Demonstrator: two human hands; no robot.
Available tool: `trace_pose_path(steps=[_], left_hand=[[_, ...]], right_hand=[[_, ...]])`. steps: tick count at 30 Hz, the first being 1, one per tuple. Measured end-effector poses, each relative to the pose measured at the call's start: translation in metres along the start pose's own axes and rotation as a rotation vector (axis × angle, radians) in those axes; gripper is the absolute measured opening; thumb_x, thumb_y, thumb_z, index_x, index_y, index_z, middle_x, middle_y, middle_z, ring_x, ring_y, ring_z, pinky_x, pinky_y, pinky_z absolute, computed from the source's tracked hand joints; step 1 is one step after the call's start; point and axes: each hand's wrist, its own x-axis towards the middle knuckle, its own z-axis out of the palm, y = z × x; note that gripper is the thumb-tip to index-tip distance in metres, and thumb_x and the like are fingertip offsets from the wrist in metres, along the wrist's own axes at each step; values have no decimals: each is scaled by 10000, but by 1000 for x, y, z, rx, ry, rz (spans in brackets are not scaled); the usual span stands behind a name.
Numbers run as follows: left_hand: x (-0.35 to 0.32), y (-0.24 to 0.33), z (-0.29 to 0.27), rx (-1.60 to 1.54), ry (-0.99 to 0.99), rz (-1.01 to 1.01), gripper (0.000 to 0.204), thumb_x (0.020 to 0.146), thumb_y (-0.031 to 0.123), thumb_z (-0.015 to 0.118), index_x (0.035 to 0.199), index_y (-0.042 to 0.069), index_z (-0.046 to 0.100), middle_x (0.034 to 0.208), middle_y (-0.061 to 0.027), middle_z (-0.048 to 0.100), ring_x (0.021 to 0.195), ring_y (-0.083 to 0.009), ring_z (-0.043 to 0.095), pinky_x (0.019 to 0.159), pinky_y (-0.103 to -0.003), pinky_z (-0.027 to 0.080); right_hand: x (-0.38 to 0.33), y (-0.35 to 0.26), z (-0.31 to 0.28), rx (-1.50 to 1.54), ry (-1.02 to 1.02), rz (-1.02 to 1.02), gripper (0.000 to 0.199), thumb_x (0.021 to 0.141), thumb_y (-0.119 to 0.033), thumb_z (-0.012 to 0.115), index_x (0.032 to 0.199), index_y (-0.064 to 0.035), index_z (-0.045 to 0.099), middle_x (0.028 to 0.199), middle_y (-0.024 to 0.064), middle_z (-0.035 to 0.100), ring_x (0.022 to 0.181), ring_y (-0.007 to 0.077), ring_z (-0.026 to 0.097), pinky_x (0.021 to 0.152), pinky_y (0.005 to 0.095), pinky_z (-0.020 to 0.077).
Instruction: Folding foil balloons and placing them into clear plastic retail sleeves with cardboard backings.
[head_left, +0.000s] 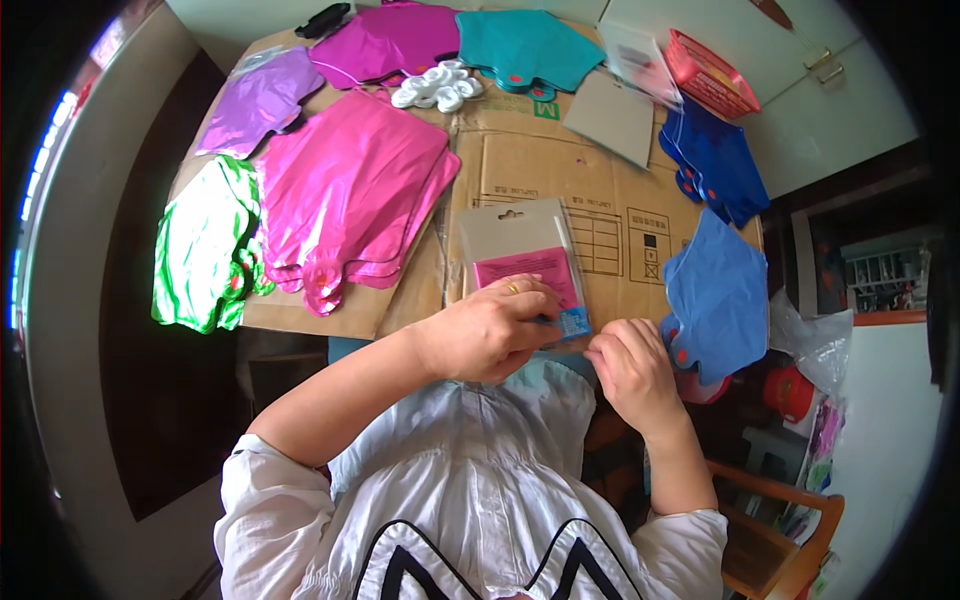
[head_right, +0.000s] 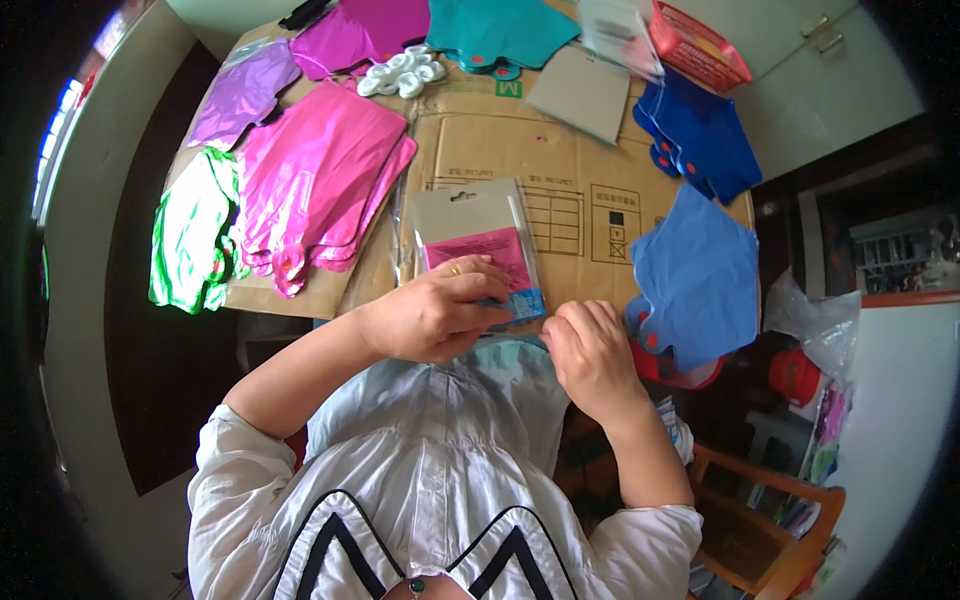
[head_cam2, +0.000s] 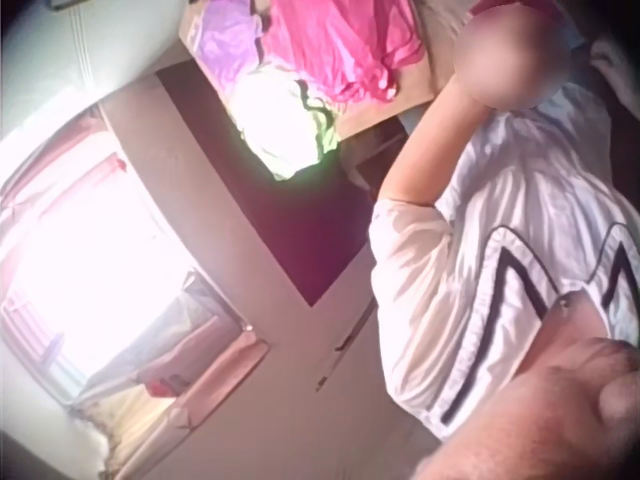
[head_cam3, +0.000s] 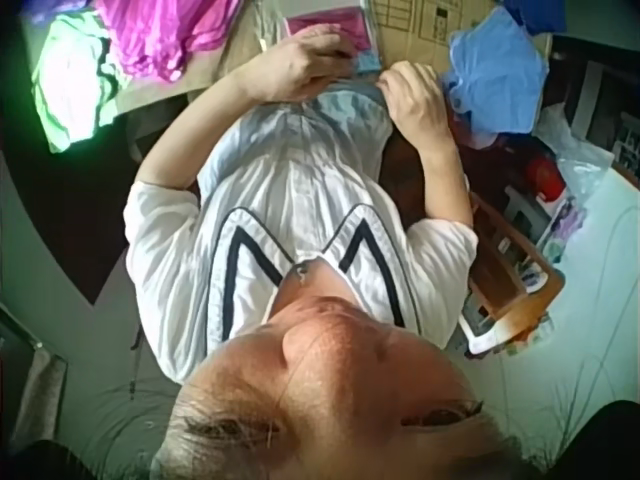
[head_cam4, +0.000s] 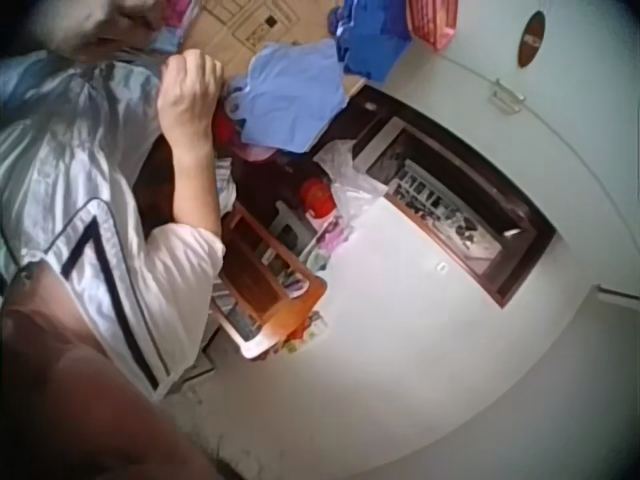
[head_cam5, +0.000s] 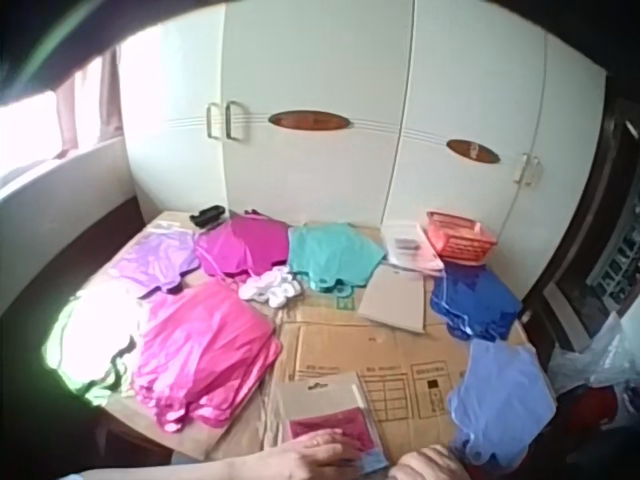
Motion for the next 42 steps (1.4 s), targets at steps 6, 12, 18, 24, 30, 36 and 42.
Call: trace_pose_path(steps=[6, 12, 18, 24, 30, 36, 42], left_hand=[[-1, 0, 0, -21, -5, -5, 361, 645, -64, 661, 1005, -34, 676, 1050, -163, 574, 1047, -377, 571, 971, -495, 428], [0, -3, -2, -21, -27, -8, 340, 674, -62, 663, 1011, -26, 678, 1052, -154, 577, 1046, -371, 576, 977, -497, 422], [5, 0, 1, -6, -1, -6, 313, 636, -56, 661, 946, -20, 684, 990, -137, 566, 1001, -335, 577, 964, -450, 444], [-4, 0, 0, -22, -39, -39, 310, 696, -79, 660, 1000, -21, 672, 1039, -149, 582, 1050, -369, 587, 1008, -505, 414], [1, 2, -6, 37, -78, -23, 275, 701, -55, 670, 970, -7, 649, 1030, -132, 606, 1049, -347, 593, 1012, -500, 419], [-14, 15, -26, 212, -117, 7, 285, 711, 81, 714, 980, 26, 636, 1115, -132, 594, 1114, -334, 571, 1028, -492, 414], [-48, 46, -45, 384, -129, -149, 564, 646, 333, 822, 1086, 91, 567, 1190, -124, 561, 1193, -328, 533, 1047, -514, 386]], right_hand=[[6, 5, -8, 173, -99, 53, 189, 743, 0, 695, 826, -41, 530, 844, 111, 528, 813, 325, 534, 745, 422, 422], [0, -4, -8, 69, -28, 7, 190, 755, 8, 689, 835, -40, 524, 848, 113, 528, 805, 327, 538, 741, 418, 431], [-21, -24, -1, 274, -98, -121, 133, 755, -32, 689, 815, -60, 573, 860, 82, 555, 810, 285, 558, 739, 416, 447], [-39, -38, -29, 1635, -643, -156, 98, 869, -66, 684, 810, -52, 606, 833, 86, 605, 769, 260, 591, 715, 367, 472], [-75, 12, 73, 285, -326, 461, 158, 851, -99, 582, 961, 11, 607, 899, 201, 634, 816, 384, 635, 720, 426, 512], [-30, 22, 153, -78, 154, 339, 363, 870, -163, 546, 1203, -19, 551, 1121, 235, 616, 957, 413, 632, 778, 477, 523], [-60, 7, 83, -157, -463, 354, 267, 821, -141, 586, 1058, -22, 560, 1039, 169, 610, 868, 364, 643, 735, 453, 523]])
